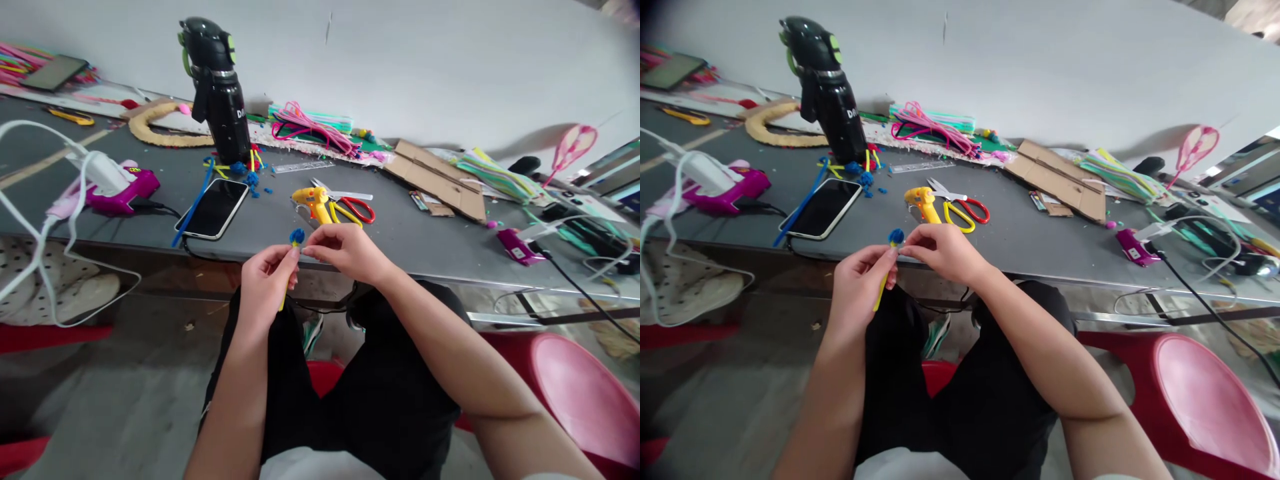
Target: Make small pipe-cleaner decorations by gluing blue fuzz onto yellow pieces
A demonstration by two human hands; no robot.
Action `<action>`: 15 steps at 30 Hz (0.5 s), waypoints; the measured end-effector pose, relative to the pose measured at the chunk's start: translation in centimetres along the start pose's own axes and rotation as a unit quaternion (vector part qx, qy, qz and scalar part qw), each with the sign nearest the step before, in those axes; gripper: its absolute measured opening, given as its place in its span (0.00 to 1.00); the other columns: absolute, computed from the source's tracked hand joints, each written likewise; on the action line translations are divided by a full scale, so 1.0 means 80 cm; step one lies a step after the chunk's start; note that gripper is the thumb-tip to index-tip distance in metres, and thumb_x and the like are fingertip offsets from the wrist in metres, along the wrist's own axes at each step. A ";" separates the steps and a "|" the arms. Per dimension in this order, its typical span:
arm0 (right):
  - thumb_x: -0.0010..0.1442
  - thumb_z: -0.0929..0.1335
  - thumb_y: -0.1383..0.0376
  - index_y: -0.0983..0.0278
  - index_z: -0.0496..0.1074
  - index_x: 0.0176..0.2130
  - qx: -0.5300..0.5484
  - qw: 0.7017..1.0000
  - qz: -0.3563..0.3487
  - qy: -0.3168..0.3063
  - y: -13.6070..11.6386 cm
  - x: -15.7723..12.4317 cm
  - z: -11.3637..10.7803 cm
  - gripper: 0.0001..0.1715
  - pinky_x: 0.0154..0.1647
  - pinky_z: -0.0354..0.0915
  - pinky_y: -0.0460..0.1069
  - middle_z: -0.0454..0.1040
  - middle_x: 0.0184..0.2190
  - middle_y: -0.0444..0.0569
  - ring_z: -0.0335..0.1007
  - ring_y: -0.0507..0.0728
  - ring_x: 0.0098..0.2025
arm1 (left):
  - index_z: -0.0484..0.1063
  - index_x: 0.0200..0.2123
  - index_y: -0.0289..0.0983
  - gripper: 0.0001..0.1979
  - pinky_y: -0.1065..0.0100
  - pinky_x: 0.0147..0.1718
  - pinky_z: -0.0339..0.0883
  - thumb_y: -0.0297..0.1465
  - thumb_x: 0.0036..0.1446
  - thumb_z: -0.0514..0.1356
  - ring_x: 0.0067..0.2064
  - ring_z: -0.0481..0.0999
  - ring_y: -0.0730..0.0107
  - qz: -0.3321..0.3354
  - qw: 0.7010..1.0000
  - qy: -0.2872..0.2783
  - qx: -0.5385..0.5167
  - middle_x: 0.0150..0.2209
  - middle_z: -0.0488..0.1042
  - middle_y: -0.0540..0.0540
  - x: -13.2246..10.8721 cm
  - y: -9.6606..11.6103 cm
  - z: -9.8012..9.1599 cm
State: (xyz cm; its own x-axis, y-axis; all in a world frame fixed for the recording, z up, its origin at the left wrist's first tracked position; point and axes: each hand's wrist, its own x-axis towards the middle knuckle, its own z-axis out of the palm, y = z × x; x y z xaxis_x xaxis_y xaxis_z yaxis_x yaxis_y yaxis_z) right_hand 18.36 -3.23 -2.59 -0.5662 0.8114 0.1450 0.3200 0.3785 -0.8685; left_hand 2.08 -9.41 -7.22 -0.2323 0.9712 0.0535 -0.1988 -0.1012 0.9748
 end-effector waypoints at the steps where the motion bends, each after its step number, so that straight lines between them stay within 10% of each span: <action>1: 0.59 0.71 0.58 0.67 0.76 0.36 -0.010 1.000 -0.001 -0.002 0.000 0.000 0.000 0.13 0.32 0.63 0.46 0.74 0.28 0.45 0.66 0.49 0.29 | 0.78 0.32 0.35 0.09 0.75 0.17 0.61 0.35 0.55 0.67 0.20 0.67 0.78 -0.002 1.000 0.000 -0.002 0.22 0.70 0.52 0.000 0.000 0.000; 11: 0.59 0.70 0.56 0.66 0.76 0.35 -0.055 0.996 0.029 -0.060 0.004 0.002 -0.022 0.15 0.32 0.62 0.47 0.75 0.29 0.47 0.67 0.51 0.30 | 0.77 0.32 0.35 0.08 0.76 0.17 0.60 0.35 0.56 0.67 0.20 0.66 0.78 -0.006 1.000 -0.008 0.028 0.21 0.69 0.52 0.001 -0.003 -0.002; 15: 0.56 0.70 0.45 0.66 0.75 0.34 -0.186 0.972 0.087 0.111 0.028 0.028 -0.046 0.26 0.31 0.59 0.49 0.71 0.27 0.48 0.64 0.53 0.29 | 0.77 0.31 0.35 0.09 0.76 0.17 0.60 0.35 0.57 0.66 0.20 0.65 0.79 0.005 0.999 -0.002 0.039 0.21 0.68 0.52 0.002 -0.004 -0.001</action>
State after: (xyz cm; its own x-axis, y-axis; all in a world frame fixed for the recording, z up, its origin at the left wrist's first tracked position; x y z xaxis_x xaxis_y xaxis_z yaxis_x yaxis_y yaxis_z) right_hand 20.61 1.05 -2.46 -0.3147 0.9378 0.1466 0.6719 0.3292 -0.6635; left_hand 2.03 -9.23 -7.54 -0.2297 0.9712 0.0632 -0.1211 -0.0930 0.9883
